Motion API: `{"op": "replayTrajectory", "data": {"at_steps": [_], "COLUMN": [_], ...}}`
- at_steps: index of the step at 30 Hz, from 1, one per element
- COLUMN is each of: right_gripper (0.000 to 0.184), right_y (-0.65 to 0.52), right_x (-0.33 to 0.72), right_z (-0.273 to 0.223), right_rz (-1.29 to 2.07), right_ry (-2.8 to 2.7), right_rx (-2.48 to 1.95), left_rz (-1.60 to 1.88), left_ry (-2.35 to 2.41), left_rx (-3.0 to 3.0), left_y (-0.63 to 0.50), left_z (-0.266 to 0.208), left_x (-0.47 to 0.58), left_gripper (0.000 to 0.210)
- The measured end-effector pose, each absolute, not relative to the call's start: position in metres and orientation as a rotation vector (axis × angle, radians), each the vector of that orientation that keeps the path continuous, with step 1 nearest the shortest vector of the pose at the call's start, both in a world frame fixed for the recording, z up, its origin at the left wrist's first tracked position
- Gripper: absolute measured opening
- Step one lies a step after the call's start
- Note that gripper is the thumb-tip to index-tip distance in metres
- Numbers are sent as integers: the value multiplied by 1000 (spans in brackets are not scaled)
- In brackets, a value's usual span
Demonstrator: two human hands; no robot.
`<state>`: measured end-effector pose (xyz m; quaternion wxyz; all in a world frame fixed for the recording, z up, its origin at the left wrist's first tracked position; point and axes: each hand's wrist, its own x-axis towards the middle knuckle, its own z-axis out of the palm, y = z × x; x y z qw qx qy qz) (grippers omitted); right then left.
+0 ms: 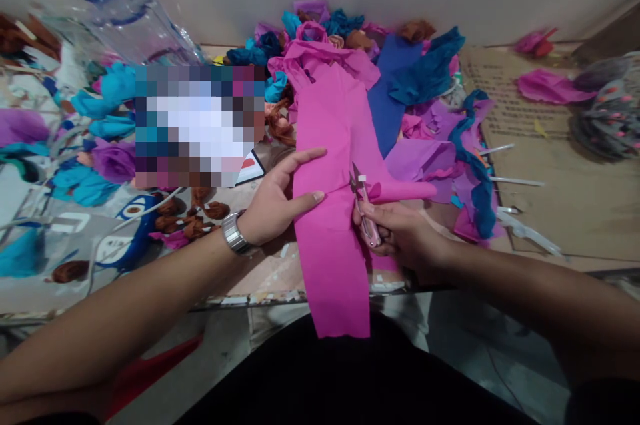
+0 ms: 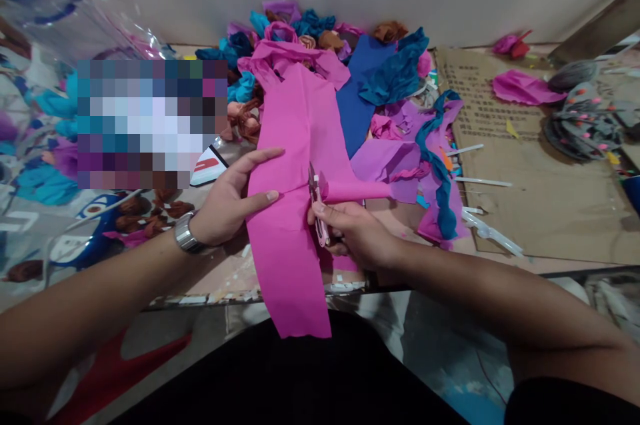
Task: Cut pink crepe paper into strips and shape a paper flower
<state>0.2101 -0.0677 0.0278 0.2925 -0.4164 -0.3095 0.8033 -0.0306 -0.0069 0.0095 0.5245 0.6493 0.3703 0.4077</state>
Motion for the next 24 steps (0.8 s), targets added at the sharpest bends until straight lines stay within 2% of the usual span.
{"op": "replayTrajectory", "data": {"at_steps": [18, 24], "right_gripper": [41, 37], "right_y": [-67, -65], "right_x": [211, 212], "right_z": [26, 25], "right_rz": [2101, 2091], "right_ry": [-834, -832], "right_rx": [-1123, -1088], "left_rz": [973, 960], "left_ry": [905, 897], "left_rx": [1739, 1739], "left_y": [-11, -13], "left_z": [11, 11], "left_x": [-30, -29], "left_gripper": [67, 64]}}
